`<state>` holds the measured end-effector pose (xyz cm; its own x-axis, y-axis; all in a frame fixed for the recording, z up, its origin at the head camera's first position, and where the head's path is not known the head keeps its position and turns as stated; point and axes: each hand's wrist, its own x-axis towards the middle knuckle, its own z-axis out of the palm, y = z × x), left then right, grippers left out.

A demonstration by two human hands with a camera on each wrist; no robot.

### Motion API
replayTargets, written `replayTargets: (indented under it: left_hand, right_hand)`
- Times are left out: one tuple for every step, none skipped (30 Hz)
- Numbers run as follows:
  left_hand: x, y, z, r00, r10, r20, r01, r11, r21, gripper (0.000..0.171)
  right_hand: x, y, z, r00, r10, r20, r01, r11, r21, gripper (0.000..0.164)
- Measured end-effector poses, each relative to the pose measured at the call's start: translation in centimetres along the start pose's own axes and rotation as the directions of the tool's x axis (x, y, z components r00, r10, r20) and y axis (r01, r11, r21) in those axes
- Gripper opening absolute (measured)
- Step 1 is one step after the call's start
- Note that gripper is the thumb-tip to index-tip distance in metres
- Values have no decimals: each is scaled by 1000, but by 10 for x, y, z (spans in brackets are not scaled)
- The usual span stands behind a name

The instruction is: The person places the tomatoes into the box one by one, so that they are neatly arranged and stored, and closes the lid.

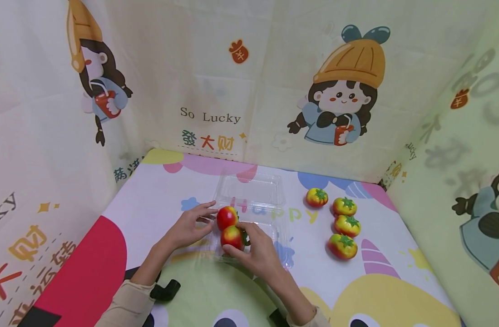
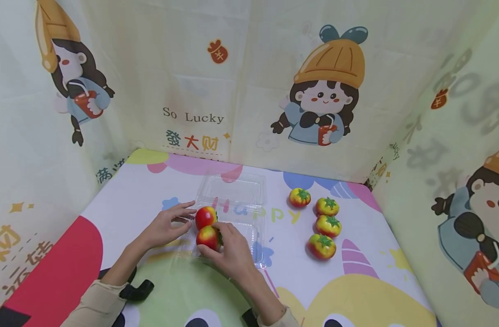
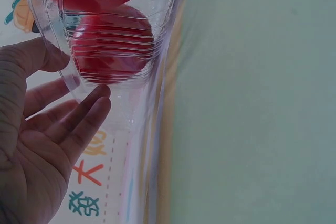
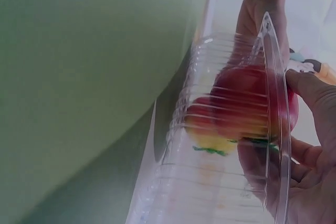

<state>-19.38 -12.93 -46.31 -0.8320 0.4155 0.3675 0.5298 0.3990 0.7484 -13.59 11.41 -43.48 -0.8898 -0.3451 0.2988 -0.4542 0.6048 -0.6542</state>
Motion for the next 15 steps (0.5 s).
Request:
replayTargets:
  left_hand:
    - [0, 0, 0, 1000, -1, -1, 1, 1000, 0, 40]
    - [0, -1, 0, 1000, 0, -1, 0, 1000, 1, 40]
    - [0, -1, 0, 1000, 0, -1, 0, 1000, 0, 40]
    - [0, -1, 0, 1000, 0, -1, 0, 1000, 0, 40]
    - [0, -1, 0, 1000, 0, -1, 0, 1000, 0, 40]
    - [0, -1, 0, 1000, 0, -2, 0, 1000, 0, 40]
    - [0, -1, 0, 1000, 0, -2, 0, 1000, -2, 40]
    - [0, -1, 0, 1000, 1, -3, -1, 1000, -1, 39]
    - [0, -1, 0, 1000, 1, -3, -1, 1000, -3, 39]
    - [0, -1, 0, 1000, 1, -3, -1, 1000, -3, 39]
    - [0, -1, 0, 1000, 0, -3, 0, 1000, -5, 39]
    - [-1, -1, 0, 1000, -1, -3, 1, 1000, -7, 39]
    - [0, 0, 0, 1000, -2, -2, 2, 1000, -9, 39]
    - [0, 0, -1, 1000, -3, -2, 3, 1000, -10, 39]
    - [0, -1, -1, 1000, -4, -1, 4, 1000, -10, 39]
  right_hand:
    - [0, -1, 1, 1000, -3, -2, 3, 1000, 4, 57]
    - [0, -1, 2, 1000, -7, -4, 7, 1000, 5, 56]
    - [0, -1, 3, 1000, -10, -7, 10, 1000, 6, 55]
    - [-1, -1, 4, 1000, -12, -8, 12, 1000, 5, 54]
    - [-1, -2, 4, 1000, -10, -8, 10, 1000, 4, 54]
    - [-1, -2, 5, 1000, -8, -7, 8, 1000, 4, 53]
    - [0, -3, 6, 1000, -6, -5, 6, 1000, 6, 53]
    - [0, -3, 6, 1000, -1, -2, 1, 1000, 9, 53]
    - [0, -3, 7, 1000, 2, 2, -2, 1000, 13, 53]
    - [0, -4, 7, 1000, 5, 6, -5, 1000, 17, 53]
    - [0, -4, 8, 1000, 7, 11, -7, 1000, 21, 52]
    - [1, -4, 8, 1000, 8, 17, -9, 1000, 26, 52]
    - [1, -3, 9, 1000, 11, 23, -11, 999, 31, 52]
    - [1, -3, 9, 1000, 13, 29, -14, 999, 34, 52]
    - [1, -3, 9, 999, 13, 32, -14, 999, 35, 52]
